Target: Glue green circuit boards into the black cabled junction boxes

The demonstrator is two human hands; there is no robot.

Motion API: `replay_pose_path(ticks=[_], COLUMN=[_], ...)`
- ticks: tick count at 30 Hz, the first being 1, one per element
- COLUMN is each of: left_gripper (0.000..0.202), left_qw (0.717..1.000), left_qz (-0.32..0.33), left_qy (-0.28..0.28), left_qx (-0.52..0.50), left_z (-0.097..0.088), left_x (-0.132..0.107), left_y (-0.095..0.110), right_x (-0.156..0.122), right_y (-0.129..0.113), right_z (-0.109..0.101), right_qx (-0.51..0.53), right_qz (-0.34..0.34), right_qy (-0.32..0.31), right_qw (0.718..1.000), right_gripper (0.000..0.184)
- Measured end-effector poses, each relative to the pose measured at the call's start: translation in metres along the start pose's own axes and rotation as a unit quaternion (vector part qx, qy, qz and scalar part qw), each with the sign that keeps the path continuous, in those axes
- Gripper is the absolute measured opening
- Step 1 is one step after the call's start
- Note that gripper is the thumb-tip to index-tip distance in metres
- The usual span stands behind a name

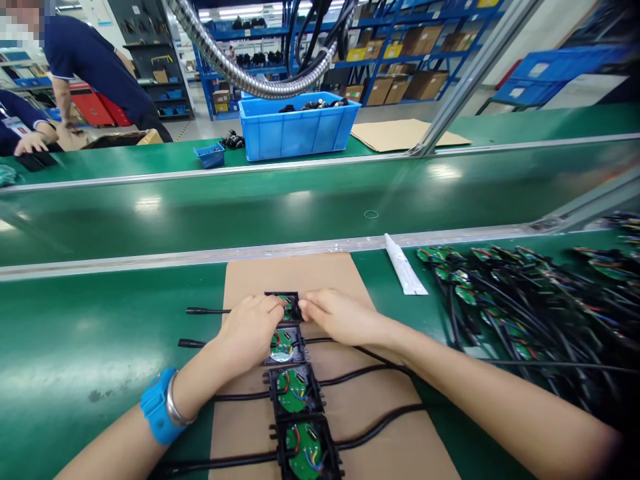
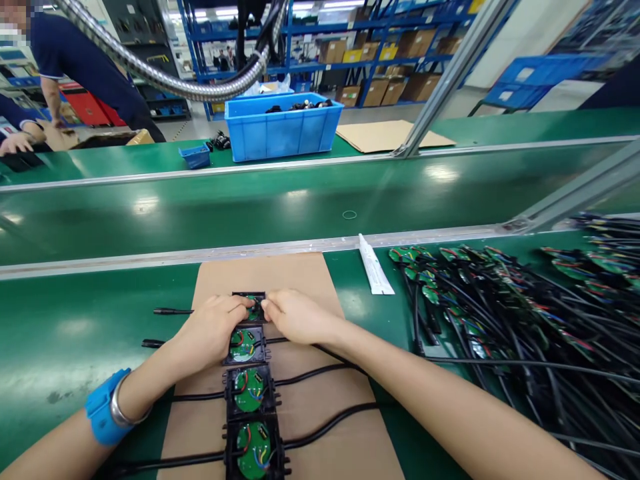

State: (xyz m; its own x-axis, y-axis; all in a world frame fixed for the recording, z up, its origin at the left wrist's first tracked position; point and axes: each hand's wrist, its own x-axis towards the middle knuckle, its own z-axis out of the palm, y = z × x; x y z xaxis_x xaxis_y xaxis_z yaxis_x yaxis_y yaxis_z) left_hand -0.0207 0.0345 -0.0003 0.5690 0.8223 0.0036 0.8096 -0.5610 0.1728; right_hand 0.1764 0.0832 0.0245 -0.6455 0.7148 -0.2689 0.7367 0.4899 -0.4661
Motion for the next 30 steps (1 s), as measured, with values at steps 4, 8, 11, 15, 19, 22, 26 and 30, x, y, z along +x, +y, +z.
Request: replay_pose_path(ticks=[4, 8, 11, 15, 19, 22, 26, 30], left_gripper=[0.043, 0.044, 0.054, 0.052, 0.045, 0.049, 0.055, 0.052], left_qw=[1.000, 1.000, 0.999, 0.999, 0.999, 0.999, 0.999, 0.999], left_qz=[-0.001, -0.004, 0.015, 0.024, 0.004, 0.003, 0.005, 0.003], left_qy=[0.001, 0.016, 0.035, 0.024, 0.016, 0.031, 0.045, 0.019], left_qx=[0.001, 0.002, 0.004, 0.032, 0.045, 0.007, -0.004, 0.032], left_z=[0.001, 0.001, 0.002, 0.002, 0.002, 0.003, 0.003, 0.002], left_x=[0.000, -0.002, -0.003, 0.002, 0.006, 0.003, -0.001, 0.003], left_y=[0.002, 0.002, 0.002, 0.006, 0.009, 0.006, 0.003, 0.008], right_x=[0.009, 0.005, 0.000, 0.000, 0.001, -0.001, -0.002, 0.003], right_y=[-0.001, -0.002, -0.004, -0.009, -0.008, 0.003, 0.024, 0.035], right_z=[-0.003, 0.004, 0.013, 0.026, 0.030, 0.028, 0.028, 0.035], right_qx=[-0.041, -0.124, -0.173, -0.223, -0.270, -0.260, -0.104, 0.055], right_qz=[0.015, 0.025, 0.021, 0.037, 0.032, 0.012, -0.057, -0.153], right_qy=[-0.013, 0.017, 0.025, 0.032, 0.073, 0.101, 0.207, 0.245], right_qw=[0.999, 0.992, 0.984, 0.974, 0.960, 0.960, 0.971, 0.956], right_gripper=[0.043, 0.031, 0.023, 0.024, 0.023, 0.021, 0.013, 0.011])
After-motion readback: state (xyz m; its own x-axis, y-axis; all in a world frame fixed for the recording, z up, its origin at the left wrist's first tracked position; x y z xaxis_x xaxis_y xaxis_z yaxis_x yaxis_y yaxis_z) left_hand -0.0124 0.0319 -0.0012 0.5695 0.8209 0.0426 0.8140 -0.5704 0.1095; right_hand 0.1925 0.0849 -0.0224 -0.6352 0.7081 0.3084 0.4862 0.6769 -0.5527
